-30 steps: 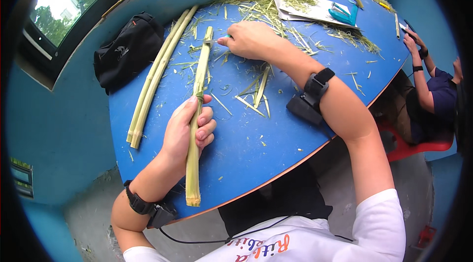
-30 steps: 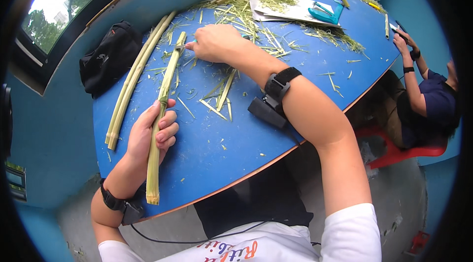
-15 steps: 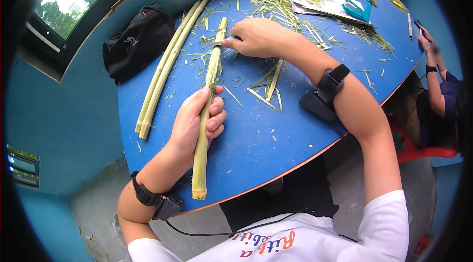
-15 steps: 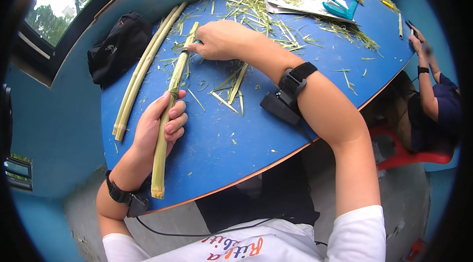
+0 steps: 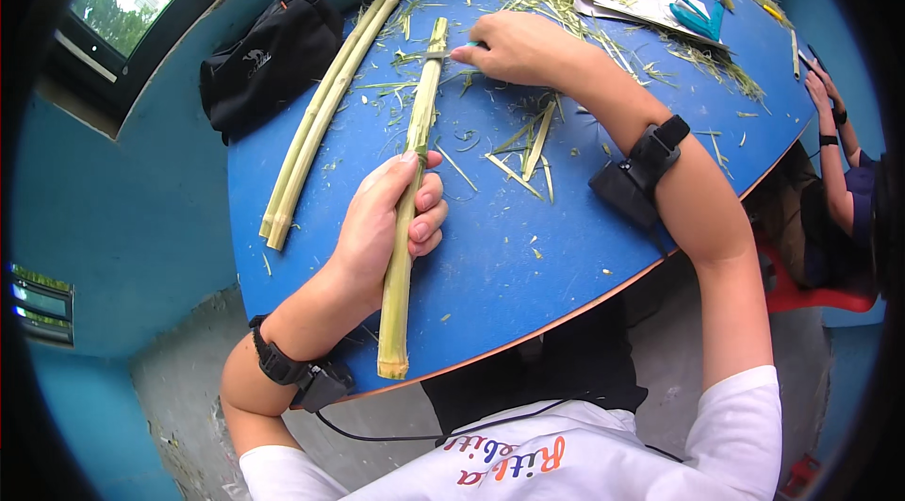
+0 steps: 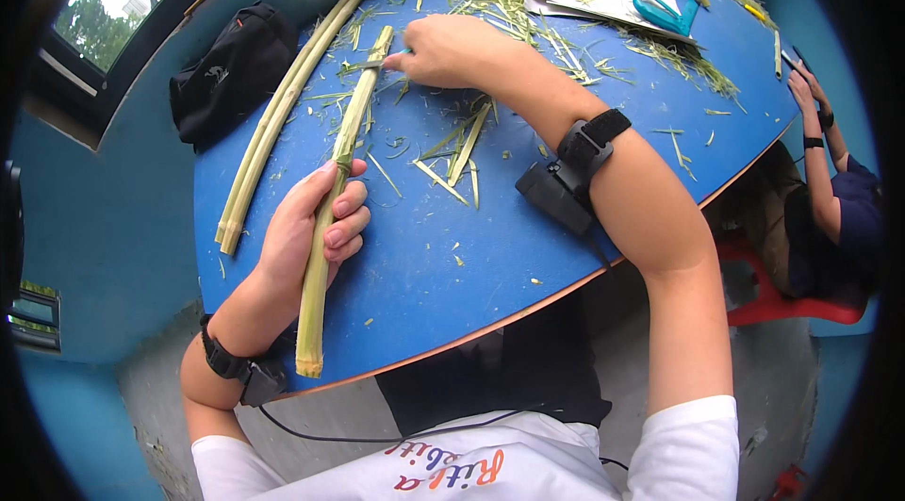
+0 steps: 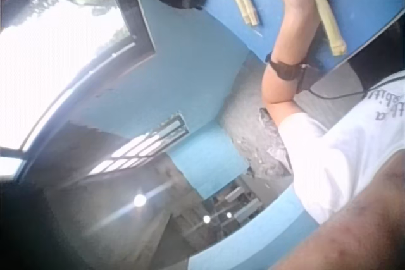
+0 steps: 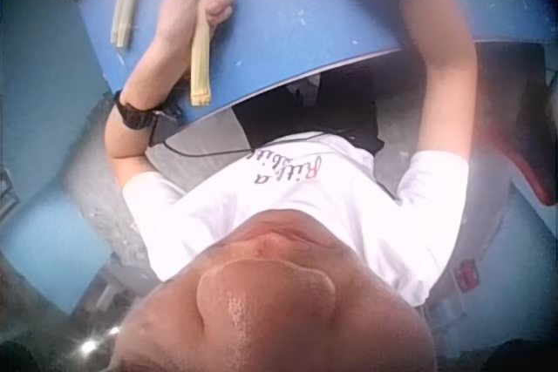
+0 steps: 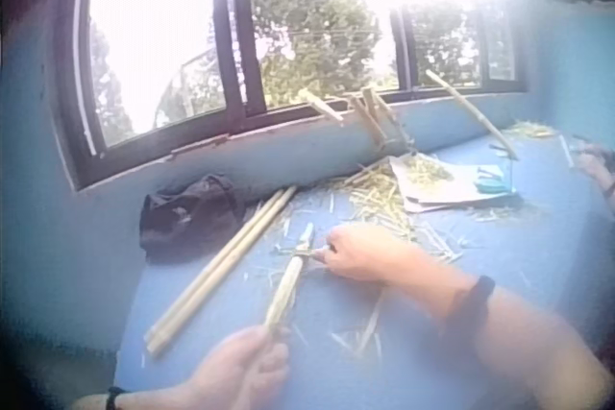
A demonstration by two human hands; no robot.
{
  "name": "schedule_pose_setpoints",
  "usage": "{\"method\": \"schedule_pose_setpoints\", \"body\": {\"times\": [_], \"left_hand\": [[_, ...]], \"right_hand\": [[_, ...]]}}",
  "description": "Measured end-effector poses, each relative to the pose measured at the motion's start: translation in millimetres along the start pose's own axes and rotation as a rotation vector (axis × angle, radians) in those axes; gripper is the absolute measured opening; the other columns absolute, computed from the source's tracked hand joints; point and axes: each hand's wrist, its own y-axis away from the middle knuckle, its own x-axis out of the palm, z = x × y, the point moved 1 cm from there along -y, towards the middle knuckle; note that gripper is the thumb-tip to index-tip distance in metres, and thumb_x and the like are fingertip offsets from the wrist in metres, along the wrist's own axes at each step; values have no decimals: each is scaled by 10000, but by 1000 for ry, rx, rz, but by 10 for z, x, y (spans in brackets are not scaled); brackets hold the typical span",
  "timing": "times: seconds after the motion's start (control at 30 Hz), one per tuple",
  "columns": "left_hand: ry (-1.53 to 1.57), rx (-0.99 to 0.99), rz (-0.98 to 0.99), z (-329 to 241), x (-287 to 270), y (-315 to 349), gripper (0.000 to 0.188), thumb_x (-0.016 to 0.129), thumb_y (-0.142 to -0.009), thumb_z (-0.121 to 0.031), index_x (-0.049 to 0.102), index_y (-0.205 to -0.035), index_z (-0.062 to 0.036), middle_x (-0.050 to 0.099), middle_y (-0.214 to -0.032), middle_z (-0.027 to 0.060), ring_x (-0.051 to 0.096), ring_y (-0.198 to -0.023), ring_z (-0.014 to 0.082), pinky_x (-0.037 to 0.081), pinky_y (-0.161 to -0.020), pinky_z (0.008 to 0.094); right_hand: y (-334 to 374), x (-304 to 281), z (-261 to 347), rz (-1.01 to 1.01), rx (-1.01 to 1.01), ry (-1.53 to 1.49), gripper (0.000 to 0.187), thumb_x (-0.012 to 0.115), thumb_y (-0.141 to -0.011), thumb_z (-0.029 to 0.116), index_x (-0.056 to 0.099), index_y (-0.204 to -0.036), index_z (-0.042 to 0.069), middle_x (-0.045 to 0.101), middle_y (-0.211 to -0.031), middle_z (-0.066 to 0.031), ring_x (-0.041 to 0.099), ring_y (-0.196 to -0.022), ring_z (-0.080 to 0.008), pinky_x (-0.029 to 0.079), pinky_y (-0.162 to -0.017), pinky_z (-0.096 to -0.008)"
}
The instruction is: The recorder uses a utility knife to peel and scrape the outer skin from sugarcane stalks on a table.
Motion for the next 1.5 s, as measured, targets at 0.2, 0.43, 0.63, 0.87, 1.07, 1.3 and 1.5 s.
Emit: {"method": "schedule_pose_setpoints", "body": {"times": [0.2,0.43,0.63,0.87,1.07,1.3,1.5], "left_hand": [[20,9,-26,-17,9,-8,285,324,-988,-251,405,-1109,-6,385,-696,-9,347,-499,31,319,-397,148],[-16,20,-36,9,11,-15,248,390,-965,-223,405,-1095,-12,436,-773,18,376,-532,34,328,-407,154],[-23,20,-31,-11,16,5,227,424,-955,-218,409,-1067,-22,441,-787,17,379,-533,32,320,-400,149],[-15,10,-24,8,24,14,220,435,-954,-210,410,-1069,-24,440,-779,11,358,-504,17,305,-389,139],[-22,7,-15,6,46,-2,225,437,-955,-210,412,-1080,-24,434,-760,9,353,-502,9,299,-383,133],[-11,-6,-17,16,47,-20,209,447,-948,-184,421,-1078,-23,430,-739,1,348,-490,6,300,-376,129],[26,-56,-18,26,33,-43,188,455,-948,-182,454,-1037,-16,405,-683,-28,343,-482,-1,298,-370,130]], "right_hand": [[-30,81,-104,-101,67,88,483,488,-874,433,635,-874,-28,623,-833,-229,596,-815,-388,464,-726,-450],[24,64,60,-38,-73,-23,494,477,-887,426,615,-806,-42,600,-748,-224,580,-762,-395,459,-698,-456],[89,-37,171,70,-115,-49,502,475,-889,420,617,-791,-51,588,-698,-233,578,-715,-394,445,-665,-467],[6,20,-52,-46,28,10,493,477,-884,424,620,-799,-40,616,-764,-233,596,-768,-400,467,-705,-458],[-9,54,-96,-74,74,58,503,464,-886,441,625,-823,-32,625,-814,-239,601,-808,-396,469,-727,-459],[109,-17,83,40,-34,54,453,513,-849,417,621,-811,-21,621,-771,-219,601,-767,-389,472,-693,-457],[49,92,31,-86,-11,214,185,555,-688,137,632,-750,-20,623,-739,-223,623,-730,-377,499,-662,-450]]}}
